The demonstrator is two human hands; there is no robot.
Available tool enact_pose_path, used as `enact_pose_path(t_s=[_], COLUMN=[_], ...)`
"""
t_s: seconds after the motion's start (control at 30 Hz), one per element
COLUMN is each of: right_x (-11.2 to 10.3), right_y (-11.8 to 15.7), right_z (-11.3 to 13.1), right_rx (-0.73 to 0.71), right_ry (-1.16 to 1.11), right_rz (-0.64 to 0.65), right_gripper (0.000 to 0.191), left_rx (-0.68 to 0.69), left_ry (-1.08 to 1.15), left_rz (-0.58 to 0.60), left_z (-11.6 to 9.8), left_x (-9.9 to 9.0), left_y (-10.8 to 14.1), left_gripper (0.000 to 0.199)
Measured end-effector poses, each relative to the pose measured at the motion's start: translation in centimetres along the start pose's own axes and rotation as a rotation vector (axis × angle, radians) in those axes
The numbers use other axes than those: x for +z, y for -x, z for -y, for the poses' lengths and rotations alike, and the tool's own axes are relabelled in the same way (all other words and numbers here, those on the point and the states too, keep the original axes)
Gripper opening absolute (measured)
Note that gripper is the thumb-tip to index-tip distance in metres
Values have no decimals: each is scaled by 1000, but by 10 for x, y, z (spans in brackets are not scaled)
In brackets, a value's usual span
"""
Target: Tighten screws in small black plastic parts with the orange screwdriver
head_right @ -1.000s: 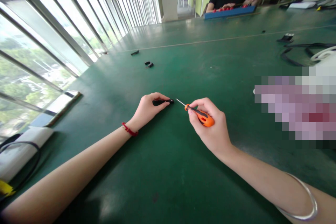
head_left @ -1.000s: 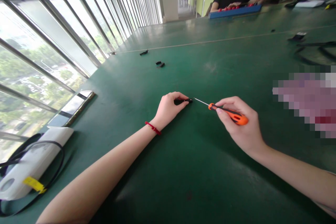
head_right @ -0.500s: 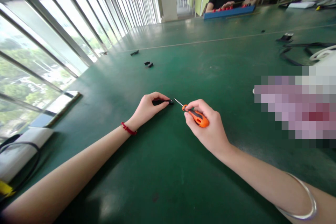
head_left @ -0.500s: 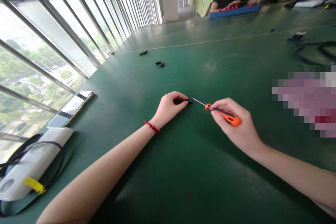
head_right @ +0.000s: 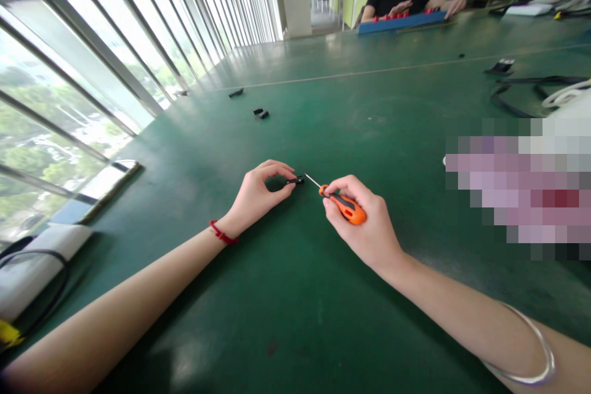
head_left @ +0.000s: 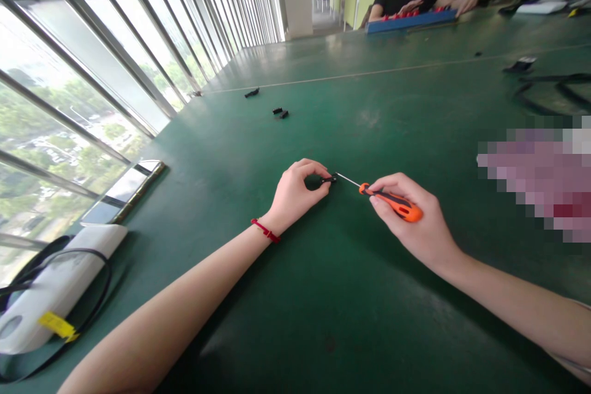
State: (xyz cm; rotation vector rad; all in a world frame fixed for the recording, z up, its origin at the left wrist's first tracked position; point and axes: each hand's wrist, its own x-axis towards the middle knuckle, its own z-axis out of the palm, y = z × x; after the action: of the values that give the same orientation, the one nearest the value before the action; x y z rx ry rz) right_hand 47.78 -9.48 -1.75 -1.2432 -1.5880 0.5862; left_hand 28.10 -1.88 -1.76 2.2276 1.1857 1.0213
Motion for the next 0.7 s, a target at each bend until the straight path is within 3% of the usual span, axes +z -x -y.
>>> enact_pose_path(t_s=[0.27, 0.47, 0.6, 0.7], right_x=[0, 0, 0, 1], right_y=[0, 0, 0, 0], right_z=[1, 1, 2, 2], right_rx=[19, 50, 59, 65], right_ry=[-4, -8, -26, -24], right_rz=[13, 28, 38, 36], right_gripper=[6, 7, 7, 8], left_rx=[-2, -37, -88, -183], left_ry=[-95, -97, -108, -176], left_rz=[75, 29, -68, -200], left_z=[0, -3, 5, 28], left_x=[1, -1, -25, -63], left_y=[4, 3, 2, 8], left_gripper=[9, 11, 12, 15])
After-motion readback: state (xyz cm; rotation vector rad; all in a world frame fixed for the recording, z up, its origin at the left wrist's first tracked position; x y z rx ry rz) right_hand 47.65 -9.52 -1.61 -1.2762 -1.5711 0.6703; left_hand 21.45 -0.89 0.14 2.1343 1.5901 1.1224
